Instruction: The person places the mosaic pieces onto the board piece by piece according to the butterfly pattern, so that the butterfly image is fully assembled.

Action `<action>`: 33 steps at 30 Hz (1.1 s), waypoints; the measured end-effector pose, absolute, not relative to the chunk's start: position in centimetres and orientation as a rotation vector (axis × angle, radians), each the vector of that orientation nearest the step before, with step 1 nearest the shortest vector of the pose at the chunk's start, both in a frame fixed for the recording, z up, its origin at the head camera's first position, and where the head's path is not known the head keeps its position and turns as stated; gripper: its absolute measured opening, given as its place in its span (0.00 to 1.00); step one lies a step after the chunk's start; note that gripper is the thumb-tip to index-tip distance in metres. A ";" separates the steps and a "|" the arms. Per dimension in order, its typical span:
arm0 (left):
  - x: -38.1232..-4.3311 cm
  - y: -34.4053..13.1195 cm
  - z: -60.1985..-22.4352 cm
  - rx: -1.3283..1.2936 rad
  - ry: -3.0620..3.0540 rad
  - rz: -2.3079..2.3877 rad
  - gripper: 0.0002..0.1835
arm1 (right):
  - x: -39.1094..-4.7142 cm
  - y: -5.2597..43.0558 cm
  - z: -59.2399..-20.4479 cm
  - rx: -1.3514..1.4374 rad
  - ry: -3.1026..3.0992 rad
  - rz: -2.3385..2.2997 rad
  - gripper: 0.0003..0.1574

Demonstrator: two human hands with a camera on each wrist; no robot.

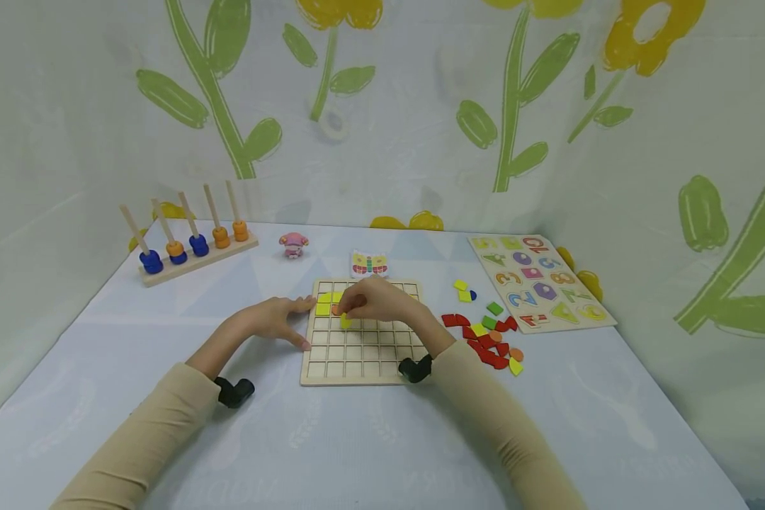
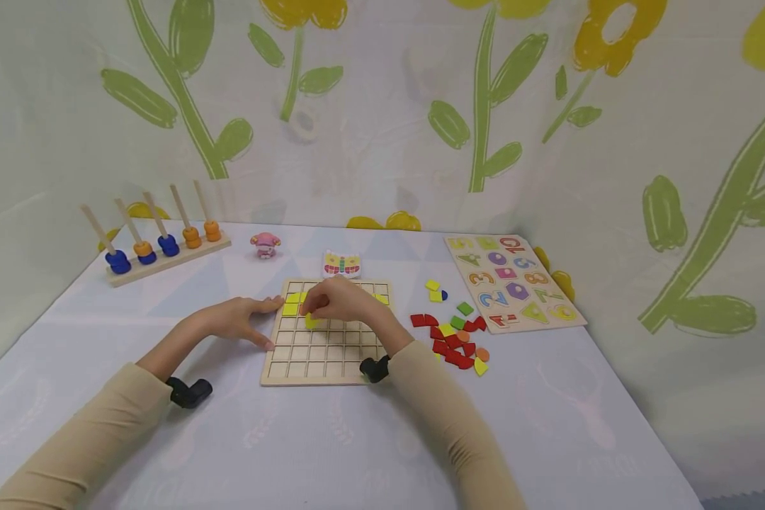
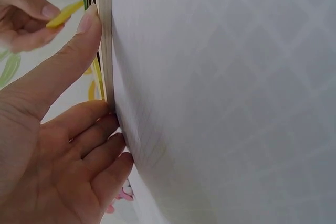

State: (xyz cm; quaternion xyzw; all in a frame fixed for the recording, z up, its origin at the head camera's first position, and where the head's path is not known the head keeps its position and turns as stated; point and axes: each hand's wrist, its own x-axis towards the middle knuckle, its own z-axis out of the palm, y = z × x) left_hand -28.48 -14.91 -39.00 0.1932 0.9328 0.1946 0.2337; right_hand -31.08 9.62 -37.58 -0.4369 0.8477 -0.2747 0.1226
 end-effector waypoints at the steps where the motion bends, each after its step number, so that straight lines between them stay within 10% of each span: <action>1: -28.5 -14.9 -39.0 0.532 2.561 0.533 0.55 | -31.2 9.2 -37.6 -1.277 2.466 -0.797 0.07; 33: -28.1 -15.2 -38.6 0.596 2.545 0.573 0.57 | -31.5 5.3 -37.9 -1.174 2.524 -0.575 0.20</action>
